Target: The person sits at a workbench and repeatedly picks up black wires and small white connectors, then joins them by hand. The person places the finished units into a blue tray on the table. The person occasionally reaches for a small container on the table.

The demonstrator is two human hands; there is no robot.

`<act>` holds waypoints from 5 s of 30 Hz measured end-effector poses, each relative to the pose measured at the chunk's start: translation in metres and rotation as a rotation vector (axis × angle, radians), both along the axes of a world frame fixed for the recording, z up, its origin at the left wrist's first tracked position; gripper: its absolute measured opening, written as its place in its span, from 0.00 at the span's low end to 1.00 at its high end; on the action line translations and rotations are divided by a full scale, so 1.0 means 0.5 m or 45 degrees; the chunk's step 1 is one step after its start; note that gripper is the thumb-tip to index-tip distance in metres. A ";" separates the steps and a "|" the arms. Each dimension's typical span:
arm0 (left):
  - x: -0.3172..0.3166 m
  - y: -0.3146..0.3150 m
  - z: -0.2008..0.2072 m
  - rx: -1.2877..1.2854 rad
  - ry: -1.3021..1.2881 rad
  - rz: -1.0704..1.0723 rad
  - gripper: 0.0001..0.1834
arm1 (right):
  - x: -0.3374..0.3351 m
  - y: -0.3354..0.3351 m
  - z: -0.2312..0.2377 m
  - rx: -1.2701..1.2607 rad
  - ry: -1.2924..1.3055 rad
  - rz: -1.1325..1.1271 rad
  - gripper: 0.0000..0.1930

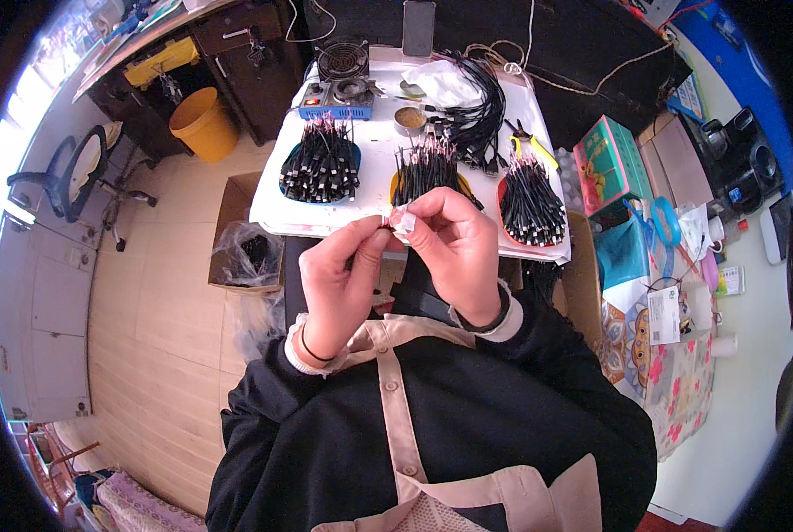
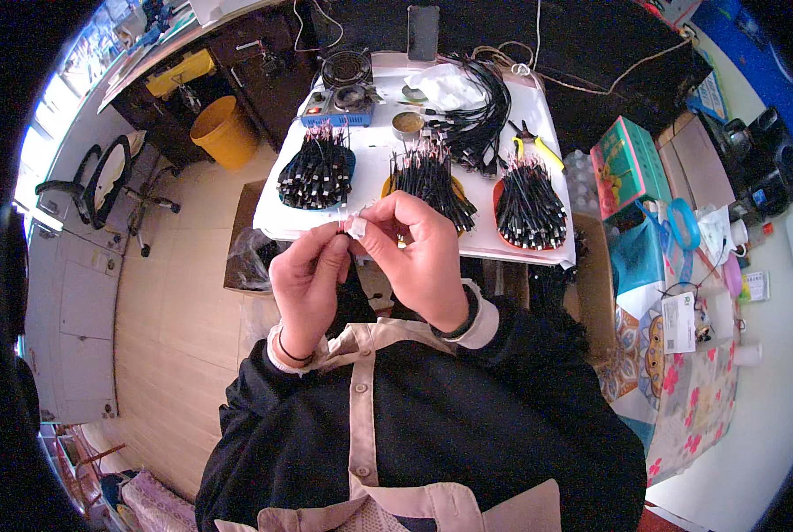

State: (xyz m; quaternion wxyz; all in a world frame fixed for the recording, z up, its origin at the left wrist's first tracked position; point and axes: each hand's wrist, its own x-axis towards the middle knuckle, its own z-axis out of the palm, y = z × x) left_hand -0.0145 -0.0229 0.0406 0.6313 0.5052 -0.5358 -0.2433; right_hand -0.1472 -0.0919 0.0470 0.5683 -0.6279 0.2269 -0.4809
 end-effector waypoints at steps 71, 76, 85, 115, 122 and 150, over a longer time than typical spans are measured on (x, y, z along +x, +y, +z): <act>-0.004 0.033 -0.028 0.216 0.892 -0.712 0.07 | -0.035 0.000 -0.065 0.951 -0.598 0.936 0.06; -0.002 0.030 -0.031 0.210 0.957 -0.731 0.08 | -0.031 -0.003 -0.065 0.823 -0.579 0.920 0.05; -0.003 0.029 -0.033 0.248 0.994 -0.757 0.08 | -0.038 -0.013 -0.062 0.887 -0.483 0.905 0.06; -0.010 0.015 -0.041 0.634 0.827 -0.577 0.08 | -0.065 -0.034 -0.023 -0.102 0.590 0.366 0.21; -0.004 0.012 -0.042 0.620 0.792 -0.633 0.08 | -0.064 -0.050 -0.031 0.508 0.162 0.720 0.24; -0.006 0.025 -0.042 0.657 0.711 -0.466 0.08 | -0.040 0.001 -0.105 0.672 -0.154 0.512 0.26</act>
